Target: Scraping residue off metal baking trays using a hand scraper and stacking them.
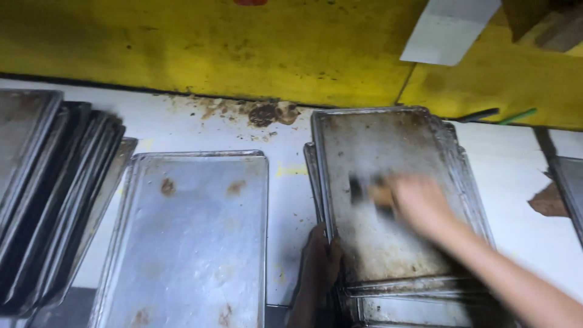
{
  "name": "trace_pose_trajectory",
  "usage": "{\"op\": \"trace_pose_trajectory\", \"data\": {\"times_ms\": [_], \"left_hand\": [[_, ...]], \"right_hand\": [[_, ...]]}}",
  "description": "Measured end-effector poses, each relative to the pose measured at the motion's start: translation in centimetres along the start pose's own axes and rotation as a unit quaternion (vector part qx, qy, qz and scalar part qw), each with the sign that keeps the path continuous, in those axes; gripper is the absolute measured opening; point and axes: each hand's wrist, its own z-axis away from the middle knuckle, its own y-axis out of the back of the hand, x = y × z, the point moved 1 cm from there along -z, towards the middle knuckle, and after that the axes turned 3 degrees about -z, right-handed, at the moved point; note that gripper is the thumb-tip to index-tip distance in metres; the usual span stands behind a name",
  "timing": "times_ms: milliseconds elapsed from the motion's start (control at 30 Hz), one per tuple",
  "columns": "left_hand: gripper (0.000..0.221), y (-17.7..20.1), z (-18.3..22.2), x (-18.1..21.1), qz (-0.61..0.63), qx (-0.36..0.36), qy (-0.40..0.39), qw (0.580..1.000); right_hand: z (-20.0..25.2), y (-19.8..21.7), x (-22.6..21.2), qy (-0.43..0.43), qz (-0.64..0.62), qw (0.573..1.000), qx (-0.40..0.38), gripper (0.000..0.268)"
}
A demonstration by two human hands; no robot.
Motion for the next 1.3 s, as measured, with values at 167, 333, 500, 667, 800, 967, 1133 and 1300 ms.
{"op": "trace_pose_trajectory", "data": {"times_ms": [167,333,500,667,800,967,1133,1300], "left_hand": [[0.038,0.8,0.0,2.6,0.009,0.034,-0.079,0.996],[0.074,-1.8,0.0,-2.9,-0.028,0.086,-0.217,0.972],[0.062,-0.7,-0.4,-0.2,0.023,0.062,-0.146,0.987],[0.050,-0.1,-0.1,1.3,0.035,0.011,-0.039,0.999],[0.069,-1.7,-0.7,-2.2,-0.011,0.012,-0.042,0.999],[0.044,-0.3,-0.6,0.6,-0.108,0.021,-0.078,0.991],[0.026,1.8,-1.5,-0.1,-0.098,-0.012,-0.012,0.995],[0.037,5.3,1.6,2.0,-0.023,-0.041,0.101,0.994]], "right_hand": [[17.5,-12.7,1.4,-0.033,0.053,0.949,-0.310,0.101],[-2.2,-5.6,3.7,0.007,-0.024,0.999,0.030,0.014],[-18.3,0.1,9.1,-0.118,-0.008,0.991,-0.057,0.043],[-7.6,-1.1,16.6,-0.044,-0.144,0.958,0.244,0.025],[6.9,-6.8,17.6,-0.304,-0.682,0.572,0.339,0.032],[10.4,-10.9,17.9,-0.376,-0.746,0.471,0.284,0.028],[12.1,-7.4,17.4,-0.383,-0.762,0.506,0.128,0.041],[15.8,-1.7,10.7,-0.403,-0.634,0.627,0.206,0.027]]}}
